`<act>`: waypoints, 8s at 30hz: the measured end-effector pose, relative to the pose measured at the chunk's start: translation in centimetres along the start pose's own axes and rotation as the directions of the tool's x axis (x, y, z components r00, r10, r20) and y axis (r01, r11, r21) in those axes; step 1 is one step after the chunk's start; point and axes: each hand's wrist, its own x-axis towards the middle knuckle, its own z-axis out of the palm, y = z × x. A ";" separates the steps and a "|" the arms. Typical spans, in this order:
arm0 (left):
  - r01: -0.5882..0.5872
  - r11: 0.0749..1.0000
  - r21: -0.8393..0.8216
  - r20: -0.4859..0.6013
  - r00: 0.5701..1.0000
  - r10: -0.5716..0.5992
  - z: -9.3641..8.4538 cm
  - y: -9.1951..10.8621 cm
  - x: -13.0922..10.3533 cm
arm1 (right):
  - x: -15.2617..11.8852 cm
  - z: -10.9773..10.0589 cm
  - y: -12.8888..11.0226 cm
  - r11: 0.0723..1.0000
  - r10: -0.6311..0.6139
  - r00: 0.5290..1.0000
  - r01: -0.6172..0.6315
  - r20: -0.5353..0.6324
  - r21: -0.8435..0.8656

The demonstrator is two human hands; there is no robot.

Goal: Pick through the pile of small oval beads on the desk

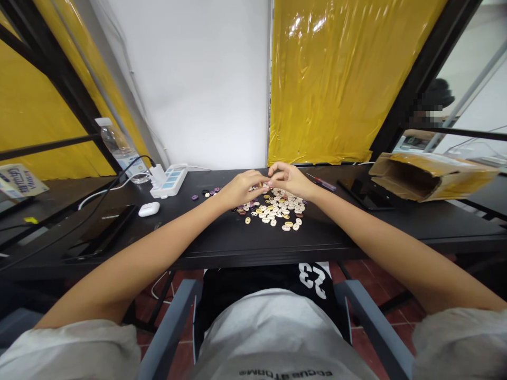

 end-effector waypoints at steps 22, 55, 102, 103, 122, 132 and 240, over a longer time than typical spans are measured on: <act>-0.108 0.993 0.044 -0.120 0.986 0.113 -0.4 0.2 0.0 | -0.2 1.4 -1.0 0.990 -0.070 0.996 0.076 -0.057 0.117; 0.277 0.908 -0.315 -0.119 0.937 -0.327 -0.1 0.9 0.3 | -0.5 1.5 -1.8 0.995 0.035 0.995 -0.043 -0.091 -0.089; 0.648 0.648 0.399 0.232 0.613 -0.755 -9.6 -5.9 -2.3 | 0.0 1.4 -0.3 0.969 0.174 0.978 -0.191 -0.113 -0.155; 0.655 0.624 0.426 0.273 0.565 -0.779 -10.2 -6.2 -2.5 | 0.0 1.4 -0.2 0.969 0.173 0.979 -0.189 -0.112 -0.160; 0.664 0.542 0.514 0.369 0.399 -0.839 -11.2 -5.4 -2.6 | 0.0 1.2 0.2 0.955 0.112 0.991 -0.126 -0.068 -0.270; 0.618 0.710 0.337 0.399 0.590 -0.702 -8.1 -3.6 -1.2 | 0.1 1.1 0.6 0.897 0.038 0.998 -0.060 -0.058 -0.439; 0.608 0.636 -0.476 0.341 0.794 -0.504 -0.9 0.8 0.0 | 0.0 2.5 0.2 0.971 0.174 0.979 -0.153 -0.109 0.183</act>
